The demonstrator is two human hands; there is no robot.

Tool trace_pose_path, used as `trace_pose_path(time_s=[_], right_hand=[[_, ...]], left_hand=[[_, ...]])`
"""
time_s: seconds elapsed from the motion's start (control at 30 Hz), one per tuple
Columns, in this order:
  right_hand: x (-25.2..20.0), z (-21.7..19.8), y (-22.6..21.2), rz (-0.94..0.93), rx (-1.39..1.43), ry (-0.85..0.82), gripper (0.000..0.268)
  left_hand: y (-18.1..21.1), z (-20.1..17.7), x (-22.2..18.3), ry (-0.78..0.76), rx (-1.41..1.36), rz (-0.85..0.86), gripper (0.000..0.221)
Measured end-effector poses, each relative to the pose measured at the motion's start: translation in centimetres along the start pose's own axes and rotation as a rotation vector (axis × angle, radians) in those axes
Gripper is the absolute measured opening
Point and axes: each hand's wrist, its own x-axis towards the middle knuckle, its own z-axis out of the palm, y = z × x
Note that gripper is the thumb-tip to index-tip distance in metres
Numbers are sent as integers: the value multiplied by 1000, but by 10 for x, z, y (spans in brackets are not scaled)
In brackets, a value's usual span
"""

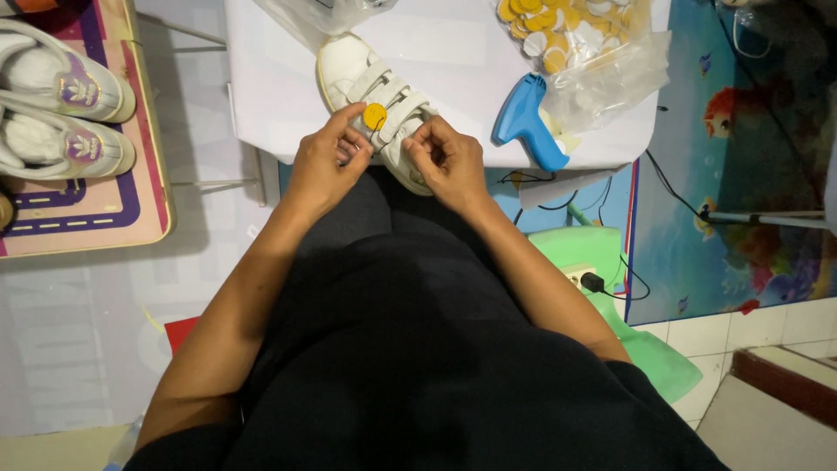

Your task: Attaching yellow identification tags to various pairs of shoes including sneakers and sandals.

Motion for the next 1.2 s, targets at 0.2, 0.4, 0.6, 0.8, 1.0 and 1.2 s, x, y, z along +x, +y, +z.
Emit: trace_pose_path(time_s=[0.2, 0.4, 0.6, 0.8, 1.0, 1.2], right_hand=[[0, -1, -6, 1, -4, -10, 13], [-17, -12, -7, -121, 33, 62, 8], [-35, -29, -27, -115, -208, 21, 43], [-42, -36, -17, 41, -196, -153, 41], [-24, -56, -14, 48, -6, -93, 26], [-2, -103, -1, 215, 139, 120, 41]], left_hand=[[11, 1, 2, 7, 1, 29, 61], [6, -2, 1, 10, 15, 34, 68], [0, -3, 1, 44, 8, -15, 64], [-20, 7, 12, 136, 20, 32, 70], [-40, 6, 23, 146, -183, -19, 54], [-53, 2, 33, 217, -101, 2, 36]])
